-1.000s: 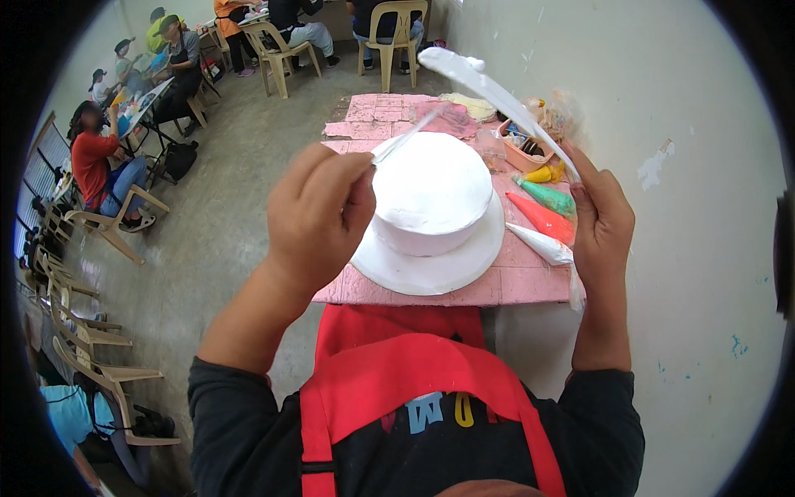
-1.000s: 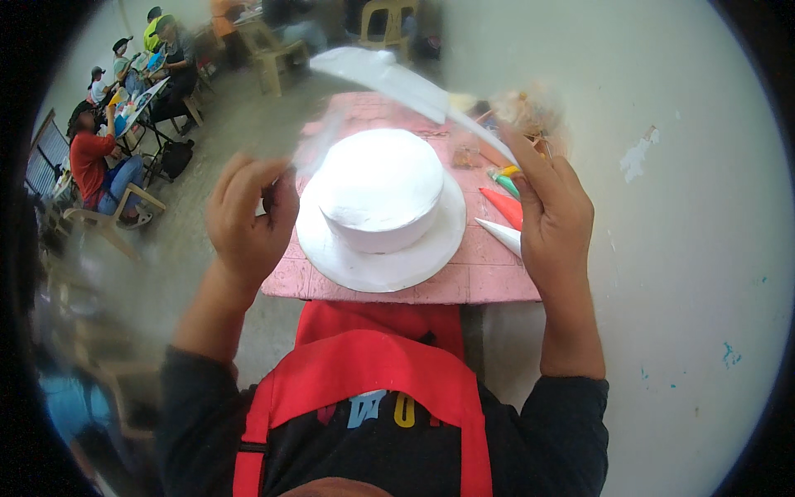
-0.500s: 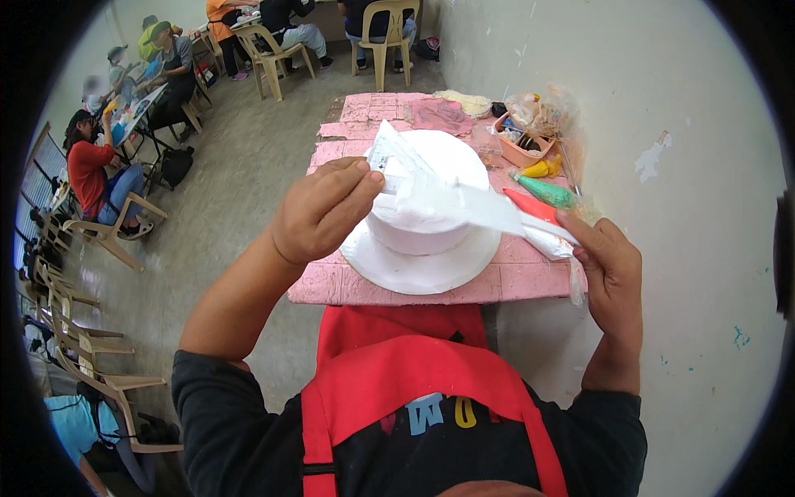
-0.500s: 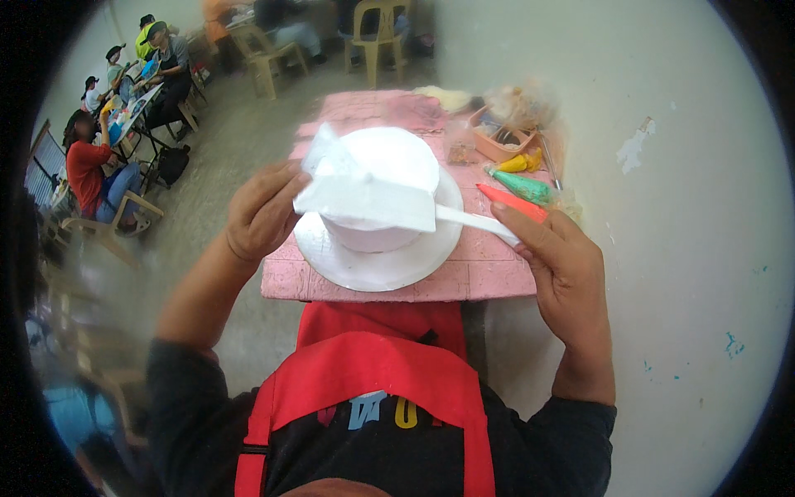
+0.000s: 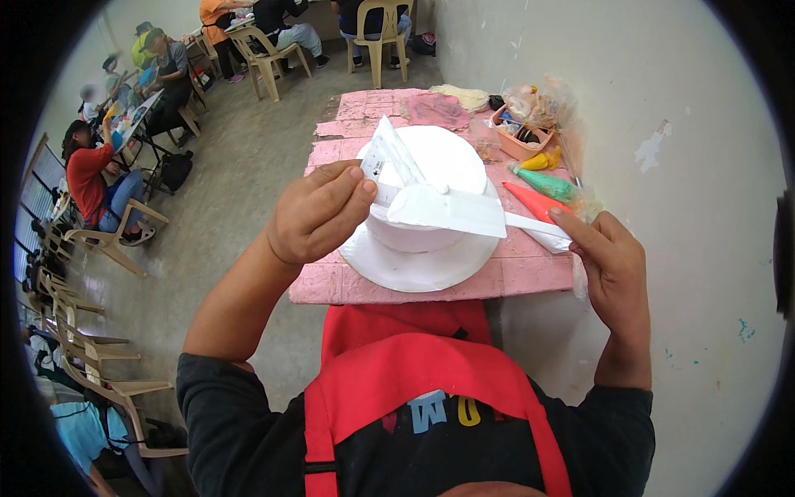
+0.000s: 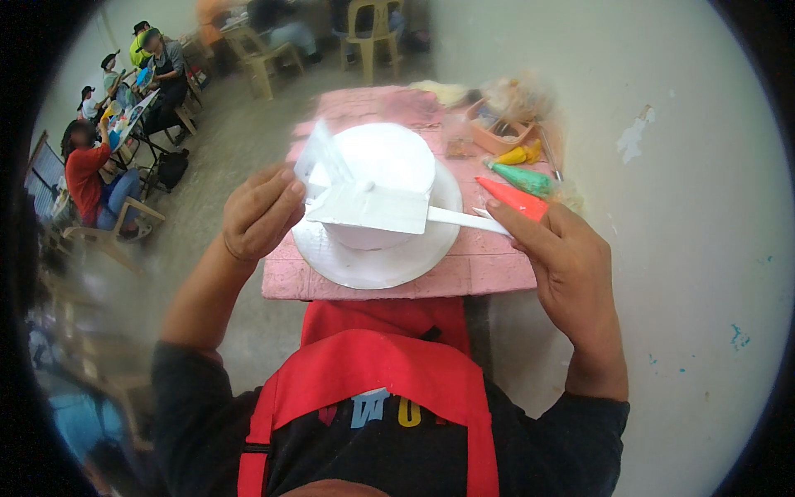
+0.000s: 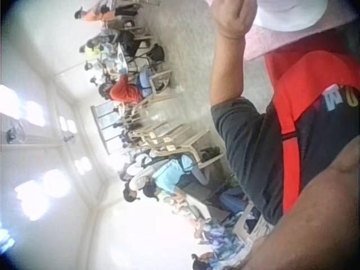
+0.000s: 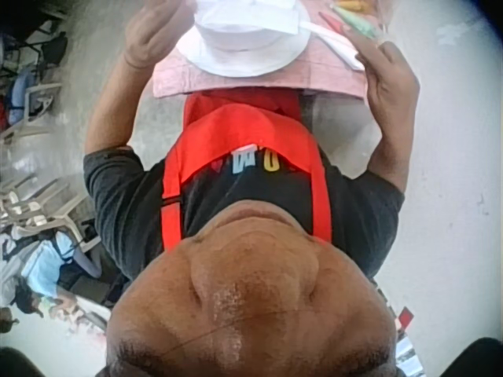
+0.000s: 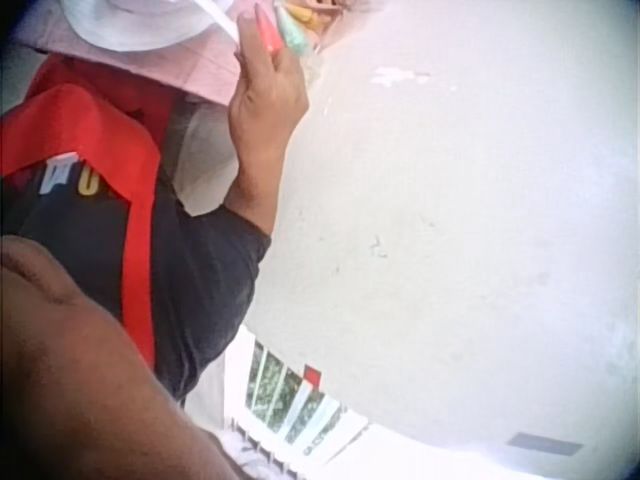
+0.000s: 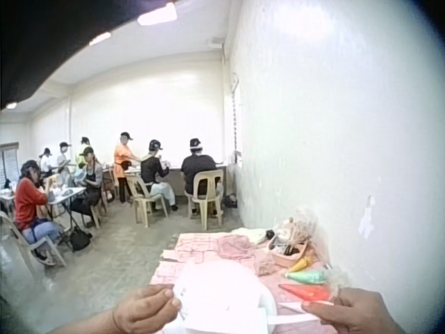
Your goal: The person smooths the top and sides of a white frosted cake using a triangular plastic scraper. They repeatedly rotate the cake stand and scrape the surface to even out the frosting, occasionally lifting the scraper to check the finish.
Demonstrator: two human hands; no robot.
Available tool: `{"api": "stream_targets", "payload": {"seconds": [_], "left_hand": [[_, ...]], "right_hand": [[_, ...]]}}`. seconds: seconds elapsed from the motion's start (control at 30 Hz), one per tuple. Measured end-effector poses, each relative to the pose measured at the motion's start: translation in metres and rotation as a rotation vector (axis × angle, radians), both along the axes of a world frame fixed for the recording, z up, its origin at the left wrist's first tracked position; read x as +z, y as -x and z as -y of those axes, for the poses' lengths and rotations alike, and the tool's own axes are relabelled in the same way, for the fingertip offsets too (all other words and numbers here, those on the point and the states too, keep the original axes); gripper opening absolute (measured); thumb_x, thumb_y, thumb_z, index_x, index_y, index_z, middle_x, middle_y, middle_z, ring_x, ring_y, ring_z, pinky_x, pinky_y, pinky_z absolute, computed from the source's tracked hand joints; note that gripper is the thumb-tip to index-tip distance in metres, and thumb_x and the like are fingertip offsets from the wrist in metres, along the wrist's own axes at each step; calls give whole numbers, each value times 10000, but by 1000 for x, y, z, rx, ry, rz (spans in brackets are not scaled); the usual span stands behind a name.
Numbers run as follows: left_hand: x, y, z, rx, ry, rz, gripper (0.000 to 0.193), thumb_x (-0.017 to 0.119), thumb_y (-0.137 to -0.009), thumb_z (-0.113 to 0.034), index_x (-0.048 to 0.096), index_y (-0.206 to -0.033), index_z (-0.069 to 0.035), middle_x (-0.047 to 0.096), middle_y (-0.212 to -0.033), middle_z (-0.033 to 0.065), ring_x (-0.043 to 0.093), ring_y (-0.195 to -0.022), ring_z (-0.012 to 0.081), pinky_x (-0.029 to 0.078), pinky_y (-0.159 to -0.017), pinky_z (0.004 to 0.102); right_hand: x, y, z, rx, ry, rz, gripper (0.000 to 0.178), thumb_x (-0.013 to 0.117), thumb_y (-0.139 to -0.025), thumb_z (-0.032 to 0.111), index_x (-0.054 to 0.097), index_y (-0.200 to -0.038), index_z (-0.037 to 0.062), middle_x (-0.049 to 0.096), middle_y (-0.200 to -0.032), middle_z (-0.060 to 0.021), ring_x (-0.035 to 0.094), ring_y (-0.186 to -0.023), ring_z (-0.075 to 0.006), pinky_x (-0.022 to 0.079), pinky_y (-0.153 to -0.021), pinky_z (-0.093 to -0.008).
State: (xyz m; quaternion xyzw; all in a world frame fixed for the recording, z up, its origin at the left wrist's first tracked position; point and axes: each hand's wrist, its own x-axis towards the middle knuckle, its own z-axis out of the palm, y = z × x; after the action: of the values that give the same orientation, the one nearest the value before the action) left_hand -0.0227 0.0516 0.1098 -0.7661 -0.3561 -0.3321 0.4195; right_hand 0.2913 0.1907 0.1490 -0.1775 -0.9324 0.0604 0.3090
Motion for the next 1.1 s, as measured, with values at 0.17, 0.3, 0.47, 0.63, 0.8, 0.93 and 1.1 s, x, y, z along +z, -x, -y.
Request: {"api": "stream_targets", "payload": {"seconds": [0.17, 0.3, 0.47, 0.63, 0.8, 0.93, 1.1], "left_hand": [[-1, -1, 2, -8, -1, -23, 208, 675, -690, 89, 623, -891, 94, 572, -883, 159, 645, -780, 339, 574, -612, 356], [2, -2, 1, -44, -3, -70, 203, 670, -677, 95, 619, -874, 95, 562, -896, 161, 644, -771, 352, 580, -611, 356], [-1, -2, 5, -78, 50, -57, 240, 659, -708, 138, 589, -938, 145, 591, -972, 240, 638, -727, 290, 558, -583, 321], [-3, -9, 7, -54, 90, 26, 175, 665, -672, 96, 617, -841, 84, 542, -868, 144, 639, -743, 334, 587, -621, 349], [2, -8, 5, -60, -25, -142, 167, 659, -676, 85, 617, -838, 87, 540, -866, 146, 630, -727, 319, 583, -607, 339], [1, -10, 7, -74, -14, -139, 151, 648, -685, 92, 616, -833, 89, 539, -864, 150, 630, -732, 318, 575, -582, 340], [5, -21, 22, -61, 160, 87, 189, 644, -700, 127, 606, -882, 95, 563, -911, 171, 642, -751, 319, 569, -593, 343]], "right_hand": [[-2, 6, -2, -12, -3, -6, 390, 600, -785, 11, 662, -1134, 175, 526, -701, -83, 546, -634, -213, 444, -570, -322], [3, 10, 0, -20, -41, 21, 390, 598, -785, 16, 659, -1138, 173, 517, -692, -81, 545, -640, -214, 438, -570, -324], [0, 16, -5, 22, -60, -20, 391, 592, -797, -10, 657, -1147, 152, 407, -646, -73, 445, -573, -196, 375, -513, -305], [3, 19, -6, -33, -67, 26, 388, 599, -771, 15, 665, -1121, 171, 511, -694, -81, 541, -643, -229, 437, -568, -335], [2, 26, -13, -7, -23, -2, 390, 605, -768, 14, 663, -1122, 169, 533, -721, -86, 567, -670, -237, 451, -582, -337], [-2, 36, -21, 34, 25, -43, 381, 600, -788, 19, 652, -1136, 166, 562, -756, -96, 582, -695, -252, 465, -601, -337], [-2, 47, -31, 65, 178, -201, 302, 511, -886, 9, 624, -1159, 70, 508, -711, -54, 537, -687, -140, 444, -642, -275]]}}
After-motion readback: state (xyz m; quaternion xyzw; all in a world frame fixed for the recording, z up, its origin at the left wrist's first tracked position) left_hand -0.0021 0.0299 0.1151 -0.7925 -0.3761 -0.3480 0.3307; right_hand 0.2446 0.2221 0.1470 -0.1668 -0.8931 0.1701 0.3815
